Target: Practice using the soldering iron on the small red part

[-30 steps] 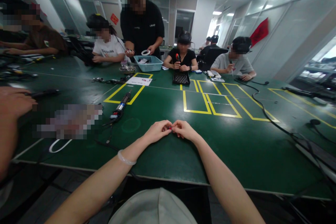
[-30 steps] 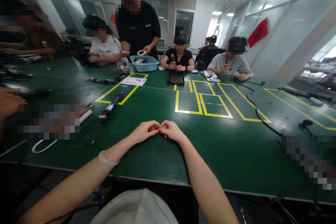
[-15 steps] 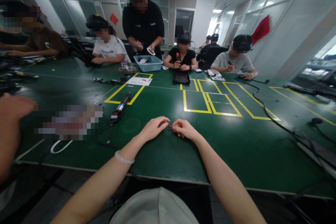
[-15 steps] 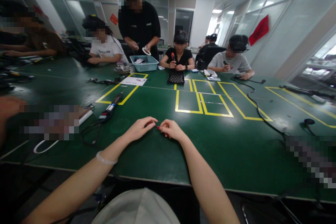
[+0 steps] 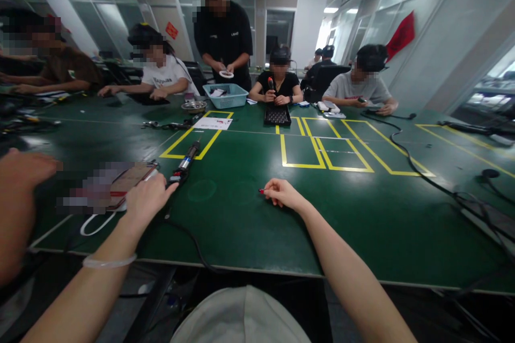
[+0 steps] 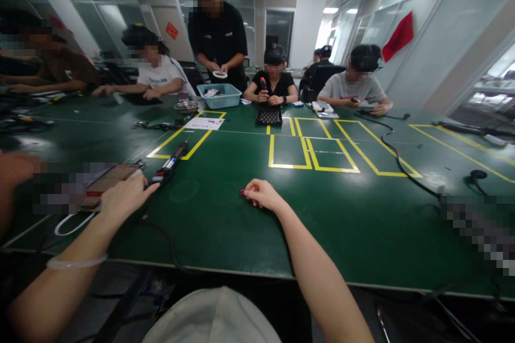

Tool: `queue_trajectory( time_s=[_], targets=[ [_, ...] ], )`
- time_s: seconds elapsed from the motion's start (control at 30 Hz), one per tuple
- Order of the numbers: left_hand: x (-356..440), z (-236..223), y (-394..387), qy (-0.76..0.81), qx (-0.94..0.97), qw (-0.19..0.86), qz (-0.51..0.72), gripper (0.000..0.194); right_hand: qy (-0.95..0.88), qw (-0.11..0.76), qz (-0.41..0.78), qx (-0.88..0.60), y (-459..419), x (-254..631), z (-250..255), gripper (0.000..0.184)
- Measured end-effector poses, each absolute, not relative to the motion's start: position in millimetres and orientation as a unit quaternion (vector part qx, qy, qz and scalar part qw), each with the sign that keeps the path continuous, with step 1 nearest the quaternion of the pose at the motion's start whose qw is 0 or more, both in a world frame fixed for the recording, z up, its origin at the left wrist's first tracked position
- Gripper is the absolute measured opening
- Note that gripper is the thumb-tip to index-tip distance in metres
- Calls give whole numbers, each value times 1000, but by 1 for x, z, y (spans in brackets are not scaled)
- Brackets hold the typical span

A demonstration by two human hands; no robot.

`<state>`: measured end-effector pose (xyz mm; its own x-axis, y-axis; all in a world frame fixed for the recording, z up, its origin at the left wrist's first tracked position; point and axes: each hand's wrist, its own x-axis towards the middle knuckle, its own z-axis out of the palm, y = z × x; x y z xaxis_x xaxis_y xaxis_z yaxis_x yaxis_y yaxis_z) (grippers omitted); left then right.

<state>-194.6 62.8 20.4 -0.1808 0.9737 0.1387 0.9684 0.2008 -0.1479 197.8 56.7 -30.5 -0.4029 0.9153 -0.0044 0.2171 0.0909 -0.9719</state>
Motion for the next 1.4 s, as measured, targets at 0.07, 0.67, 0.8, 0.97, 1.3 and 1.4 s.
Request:
queue_trajectory(
  time_s=[0.07, 0.67, 0.8, 0.97, 1.3, 1.4],
  targets=[
    [-200, 18, 64, -771, -634, 52, 46, 62, -655, 339, 522, -429, 57, 198, -31, 18],
    [-42, -1, 74, -615, -786, 46, -53, 46, -637, 371, 505, -449, 65, 198, -35, 20],
    [-11, -6, 54, -559, -824, 21, -92, 41, -653, 388, 459, -462, 71, 200, -38, 18],
    [7, -8, 35, -482, -869, -1, -113, 37, -687, 388, 358, -499, 77, 206, -42, 14],
    [4, -10, 29, -406, -908, 30, -101, 37, -729, 322, 354, -490, 72, 212, -40, 12],
    [4, -9, 28, -403, -909, 34, -97, 37, -738, 323, 336, -488, 71, 211, -38, 13]
  ],
)
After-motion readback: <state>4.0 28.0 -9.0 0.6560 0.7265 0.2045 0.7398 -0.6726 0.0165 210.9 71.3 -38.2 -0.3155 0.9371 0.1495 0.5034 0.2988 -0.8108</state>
